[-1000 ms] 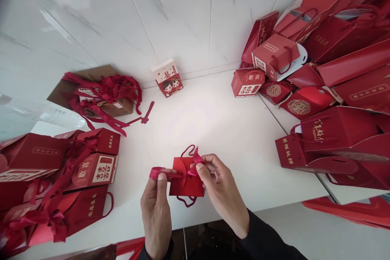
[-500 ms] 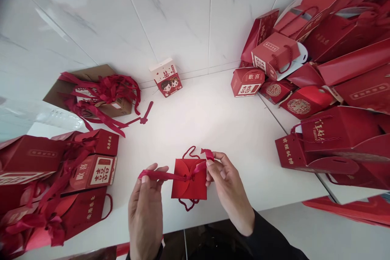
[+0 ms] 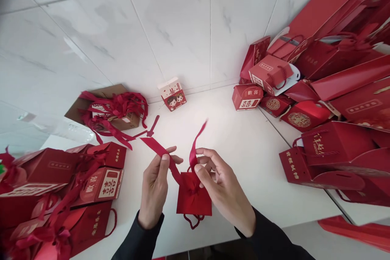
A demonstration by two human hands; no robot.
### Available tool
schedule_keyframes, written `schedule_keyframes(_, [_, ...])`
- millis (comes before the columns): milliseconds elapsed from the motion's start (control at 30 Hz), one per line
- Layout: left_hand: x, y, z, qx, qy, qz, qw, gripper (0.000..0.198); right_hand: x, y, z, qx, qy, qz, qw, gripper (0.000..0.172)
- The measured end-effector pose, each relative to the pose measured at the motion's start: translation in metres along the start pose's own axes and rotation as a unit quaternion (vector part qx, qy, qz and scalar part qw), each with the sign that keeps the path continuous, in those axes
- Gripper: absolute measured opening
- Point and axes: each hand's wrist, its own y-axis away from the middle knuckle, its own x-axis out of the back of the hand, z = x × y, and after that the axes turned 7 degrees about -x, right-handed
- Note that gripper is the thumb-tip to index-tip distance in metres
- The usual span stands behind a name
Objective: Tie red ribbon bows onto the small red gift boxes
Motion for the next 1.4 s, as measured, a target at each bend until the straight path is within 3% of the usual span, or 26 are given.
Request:
schedule_keyframes(167, [0.013, 0.030, -0.028, 0.145, -0.039, -0.010, 0.989, 0.060, 0.018, 0.000, 0.024, -0.102, 0.017, -0.015, 0.995, 0.057])
schedule_keyframes(233, [0.016, 0.049, -0.034, 0.195, -0.048, 0.001, 0.980, 0.059, 0.022, 0.007, 0.031, -0.096, 0.041, 0.034, 0.994, 0.061])
schedule_keyframes(300, [0.014, 0.065, -0.034, 0.213, -0.064, 0.035, 0.974, 0.057, 0.021, 0.016, 0.034, -0.050, 0.106, 0.120, 0.986, 0.058])
schedule_keyframes(367, [0.009, 0.076, -0.032, 0.178, -0.097, 0.081, 0.976, 0.064, 0.016, 0.025, 0.034, 0.025, 0.189, 0.163, 0.968, 0.040])
schedule_keyframes(400, [0.006, 0.079, -0.031, 0.139, -0.119, 0.094, 0.979, 0.067, 0.012, 0.029, 0.033, 0.063, 0.225, 0.151, 0.960, 0.028])
schedule_keyframes(467, [0.000, 0.082, -0.031, 0.047, -0.153, 0.069, 0.985, 0.057, 0.005, 0.033, 0.032, 0.122, 0.281, 0.088, 0.948, 0.013])
schedule_keyframes(567, [-0.004, 0.080, -0.034, -0.031, -0.160, -0.007, 0.987, 0.029, -0.005, 0.035, 0.034, 0.162, 0.344, 0.039, 0.924, 0.011])
schedule_keyframes(700, [-0.007, 0.079, -0.039, -0.066, -0.135, 0.011, 0.989, 0.010, -0.011, 0.031, 0.044, 0.175, 0.376, 0.060, 0.908, 0.015])
schedule_keyframes(1200, [-0.025, 0.085, -0.039, -0.022, -0.070, 0.047, 0.996, 0.011, -0.012, 0.032, 0.046, 0.196, 0.430, 0.068, 0.879, 0.010])
schedule_keyframes(1333, [-0.026, 0.086, -0.038, -0.041, -0.079, 0.041, 0.995, 0.005, -0.013, 0.029, 0.048, 0.200, 0.456, 0.069, 0.864, 0.012])
schedule_keyframes(1400, [-0.025, 0.086, -0.038, -0.056, -0.096, 0.030, 0.993, 0.015, -0.014, 0.029, 0.048, 0.203, 0.459, 0.068, 0.862, 0.013])
